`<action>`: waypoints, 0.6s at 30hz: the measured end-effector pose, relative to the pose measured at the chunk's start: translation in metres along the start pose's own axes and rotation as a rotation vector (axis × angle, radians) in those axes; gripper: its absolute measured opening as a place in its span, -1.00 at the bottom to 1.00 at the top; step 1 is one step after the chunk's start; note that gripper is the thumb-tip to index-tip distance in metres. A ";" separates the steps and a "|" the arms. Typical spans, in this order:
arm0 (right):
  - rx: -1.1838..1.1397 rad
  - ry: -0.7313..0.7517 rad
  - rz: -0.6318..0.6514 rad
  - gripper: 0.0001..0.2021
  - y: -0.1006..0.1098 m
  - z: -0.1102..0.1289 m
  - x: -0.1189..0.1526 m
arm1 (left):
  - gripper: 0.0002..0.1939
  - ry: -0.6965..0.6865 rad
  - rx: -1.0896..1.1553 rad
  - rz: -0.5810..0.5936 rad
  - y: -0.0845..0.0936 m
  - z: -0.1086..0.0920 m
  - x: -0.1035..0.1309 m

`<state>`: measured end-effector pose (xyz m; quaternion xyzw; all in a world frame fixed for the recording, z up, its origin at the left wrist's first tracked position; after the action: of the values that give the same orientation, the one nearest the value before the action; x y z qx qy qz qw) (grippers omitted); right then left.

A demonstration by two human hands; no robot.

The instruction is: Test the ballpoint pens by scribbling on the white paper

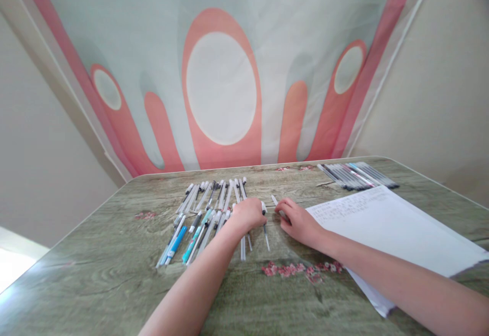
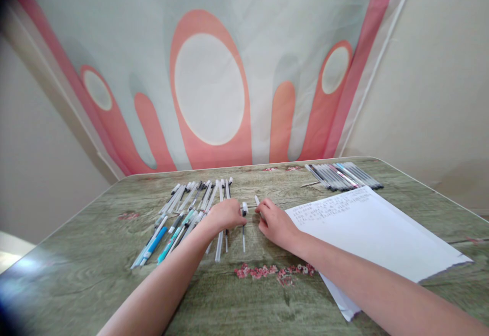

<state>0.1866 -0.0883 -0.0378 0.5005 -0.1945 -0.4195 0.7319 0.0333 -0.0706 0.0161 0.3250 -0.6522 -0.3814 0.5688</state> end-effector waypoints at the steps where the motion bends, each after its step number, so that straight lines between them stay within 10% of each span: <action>1: 0.024 -0.031 0.003 -0.76 0.001 0.000 0.000 | -0.68 0.006 0.009 -0.002 -0.001 0.001 -0.001; 18: 0.129 -0.261 0.073 -0.68 0.005 -0.012 -0.001 | -0.58 0.029 0.036 0.031 0.000 -0.003 0.005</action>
<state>0.1969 -0.0798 -0.0385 0.4803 -0.3325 -0.4408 0.6815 0.0357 -0.0752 0.0190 0.3304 -0.6555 -0.3560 0.5782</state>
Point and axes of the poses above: each hand's wrist, its own x-axis away from the middle knuckle, its own y-axis out of the back of the hand, z = x × y, the point moved 2 cm from there along -x, towards the middle knuckle, and after that the axes turned 14 degrees about z, right-handed, at the moved point
